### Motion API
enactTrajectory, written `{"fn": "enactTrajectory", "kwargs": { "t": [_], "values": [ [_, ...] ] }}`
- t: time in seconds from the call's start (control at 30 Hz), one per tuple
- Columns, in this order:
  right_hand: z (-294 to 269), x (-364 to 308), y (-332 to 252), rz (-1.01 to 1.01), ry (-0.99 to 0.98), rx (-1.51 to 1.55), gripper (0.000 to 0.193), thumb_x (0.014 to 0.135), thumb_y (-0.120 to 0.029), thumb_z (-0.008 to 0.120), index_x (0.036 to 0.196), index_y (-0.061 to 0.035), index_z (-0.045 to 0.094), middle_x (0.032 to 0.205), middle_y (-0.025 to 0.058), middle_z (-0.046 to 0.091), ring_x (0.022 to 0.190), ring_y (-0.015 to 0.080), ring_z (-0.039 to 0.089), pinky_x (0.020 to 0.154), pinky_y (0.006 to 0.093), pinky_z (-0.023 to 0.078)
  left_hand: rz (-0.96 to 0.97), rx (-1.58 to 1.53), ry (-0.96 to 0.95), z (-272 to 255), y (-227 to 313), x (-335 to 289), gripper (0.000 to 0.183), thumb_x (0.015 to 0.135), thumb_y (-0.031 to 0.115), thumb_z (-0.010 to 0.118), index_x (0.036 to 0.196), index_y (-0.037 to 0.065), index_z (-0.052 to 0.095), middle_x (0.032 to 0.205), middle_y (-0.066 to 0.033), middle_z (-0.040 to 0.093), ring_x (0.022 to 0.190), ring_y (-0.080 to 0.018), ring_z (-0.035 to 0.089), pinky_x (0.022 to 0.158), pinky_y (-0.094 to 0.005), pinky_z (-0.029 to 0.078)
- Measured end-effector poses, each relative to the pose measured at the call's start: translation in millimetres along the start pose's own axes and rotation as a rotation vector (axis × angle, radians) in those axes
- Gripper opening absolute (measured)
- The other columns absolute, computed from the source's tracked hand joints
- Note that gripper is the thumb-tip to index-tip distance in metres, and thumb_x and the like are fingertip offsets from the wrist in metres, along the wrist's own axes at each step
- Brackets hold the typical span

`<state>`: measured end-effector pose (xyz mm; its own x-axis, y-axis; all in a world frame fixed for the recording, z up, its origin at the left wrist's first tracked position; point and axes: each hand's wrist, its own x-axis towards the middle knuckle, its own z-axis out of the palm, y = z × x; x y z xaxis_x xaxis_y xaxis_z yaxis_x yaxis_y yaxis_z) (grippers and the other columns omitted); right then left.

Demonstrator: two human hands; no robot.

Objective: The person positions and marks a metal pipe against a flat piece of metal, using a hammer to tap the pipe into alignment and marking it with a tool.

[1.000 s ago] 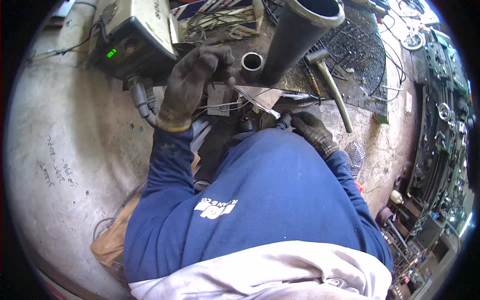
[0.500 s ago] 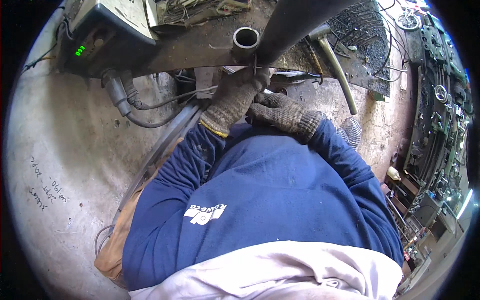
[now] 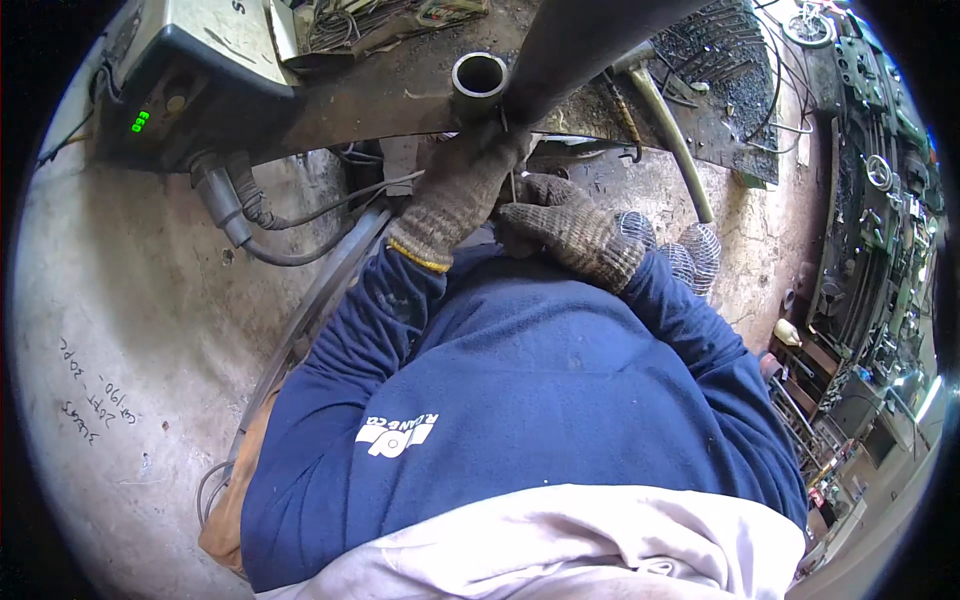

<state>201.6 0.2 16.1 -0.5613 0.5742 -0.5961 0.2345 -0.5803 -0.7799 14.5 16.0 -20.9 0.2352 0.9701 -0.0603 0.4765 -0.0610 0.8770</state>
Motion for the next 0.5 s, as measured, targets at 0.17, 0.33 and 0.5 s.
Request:
{"fn": "enactTrajectory", "kwargs": {
  "t": [0.17, 0.33, 0.5],
  "values": [
    [10, -10, -36, 0.117, 0.283, -0.567, 0.062, 0.084, -0.039, 0.083, 0.132, -0.0073, 0.06, 0.109, 0.017, 0.071, 0.104, 0.0277, 0.069, 0.09, 0.04, 0.056, -0.216, -0.247, -0.087, -15, 15, 5, 0.042, 0.101, 0.043, 0.061, 0.119, 0.006, 0.07, 0.103, -0.014, 0.072, 0.094, -0.0267, 0.07, 0.088, -0.0383, 0.054],
    [7, -13, -13, -0.241, 0.545, -0.567, 0.107, 0.07, -0.044, 0.093, 0.154, -0.0119, 0.036, 0.139, 0.0256, 0.056, 0.124, 0.0405, 0.062, 0.106, 0.0467, 0.052, -0.263, -0.393, -0.072, -9, 16, 4, 0.041, 0.102, 0.043, 0.061, 0.123, 0.009, 0.068, 0.102, -0.0133, 0.071, 0.092, -0.0257, 0.069, 0.086, -0.0385, 0.053],
    [-3, -11, -18, -0.445, 0.469, -0.478, 0.12, 0.068, -0.046, 0.094, 0.16, -0.0148, 0.025, 0.153, 0.0292, 0.041, 0.136, 0.0428, 0.052, 0.113, 0.0491, 0.046, -0.193, -0.328, 0.062, -3, 12, 1, 0.042, 0.102, 0.044, 0.06, 0.129, 0.012, 0.065, 0.101, -0.0146, 0.07, 0.091, -0.0283, 0.068, 0.083, -0.0398, 0.052]
  ]
}}
